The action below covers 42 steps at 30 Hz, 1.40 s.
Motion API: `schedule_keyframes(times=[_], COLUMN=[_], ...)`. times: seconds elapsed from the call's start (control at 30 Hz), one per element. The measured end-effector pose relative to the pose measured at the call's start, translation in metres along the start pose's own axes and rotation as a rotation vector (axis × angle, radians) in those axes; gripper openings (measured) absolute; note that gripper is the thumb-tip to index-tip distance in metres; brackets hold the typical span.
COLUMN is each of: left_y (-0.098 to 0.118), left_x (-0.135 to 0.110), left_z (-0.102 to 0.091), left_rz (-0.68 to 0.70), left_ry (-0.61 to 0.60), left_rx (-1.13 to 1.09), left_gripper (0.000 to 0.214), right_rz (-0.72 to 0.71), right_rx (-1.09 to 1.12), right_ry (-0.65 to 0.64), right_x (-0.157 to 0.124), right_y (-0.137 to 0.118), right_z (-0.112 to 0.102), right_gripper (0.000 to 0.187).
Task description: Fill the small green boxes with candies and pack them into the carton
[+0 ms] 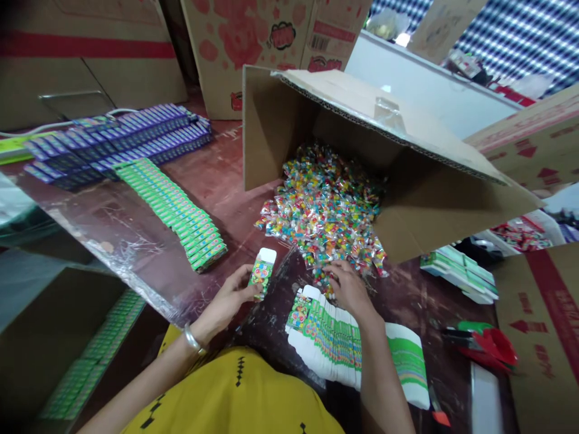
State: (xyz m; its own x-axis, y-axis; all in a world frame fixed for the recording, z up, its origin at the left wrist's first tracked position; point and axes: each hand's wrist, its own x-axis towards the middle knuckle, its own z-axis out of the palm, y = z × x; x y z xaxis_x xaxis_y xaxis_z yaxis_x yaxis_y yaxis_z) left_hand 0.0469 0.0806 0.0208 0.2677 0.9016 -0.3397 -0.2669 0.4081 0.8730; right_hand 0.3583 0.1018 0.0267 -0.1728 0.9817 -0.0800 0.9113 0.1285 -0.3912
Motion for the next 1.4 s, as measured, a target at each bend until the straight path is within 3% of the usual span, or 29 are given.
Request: schedule_keyframes(times=[0.23,0.4,0.53,0.63,0.7,0.8,0.97,1.07,1.17,1.3,1.4], left_y=[-0.004,-0.005,-0.009,-0.011,-0.011,-0.007,0.002,0.002,0.000,-0.001,-0.002], left_x=[0.001,0.002,0.003,0.001,-0.001,-0.004,-0.011,-0.013,-0.013,-0.011,-0.011], left_z=[0.000,-0.003,-0.005,-0.003,-0.001,0.005,0.010,0.011,0.011,0.013,0.015], left_rz=[-0.008,0.021,0.165,0.232,0.248,0.285,0.356,0.367,0.334,0.289,0.275], left_ry=[-0.016,0.006,0.002,0.002,-0.004,-0.010,-0.011,-0.021,-0.019,-0.040,-0.053], left_rx=[0.014,0.082,0.281,0.454,0.562,0.694,0.810,0.823,0.774,0.632,0.540], left_gripper=[0.033,0.033,0.026,0.024,0.023,0.023,0.024,0.025,0.024,0.024,0.024], right_rz=[-0.092,-0.076,-0.040,0.007,-0.081,-0.259,-0.333,-0.382,-0.345,-0.170,-0.177], right_rx=[-0.013,-0.166,-0.076,0.143,0.247,0.182,0.001,0.057,0.198,0.381,0.339], right_ry=[-0.032,0.049,0.183,0.272,0.222,0.074,-0.070,-0.106,-0.058,0.113,0.186], right_x=[-0.003,0.000,0.002,0.002,0.003,0.005,0.011,0.012,0.013,0.015,0.015], right_y=[0.004,0.004,-0.001,-0.023,-0.048,-0.086,-0.117,-0.121,-0.121,-0.121,-0.126], right_z=[-0.002,-0.001,-0.013,-0.025,-0.032,-0.037,-0.031,-0.025,-0.019,-0.007,-0.001], right_gripper=[0.039,0.018,0.008,0.013,0.012,0.009,0.014,0.026,0.034,0.014,0.011])
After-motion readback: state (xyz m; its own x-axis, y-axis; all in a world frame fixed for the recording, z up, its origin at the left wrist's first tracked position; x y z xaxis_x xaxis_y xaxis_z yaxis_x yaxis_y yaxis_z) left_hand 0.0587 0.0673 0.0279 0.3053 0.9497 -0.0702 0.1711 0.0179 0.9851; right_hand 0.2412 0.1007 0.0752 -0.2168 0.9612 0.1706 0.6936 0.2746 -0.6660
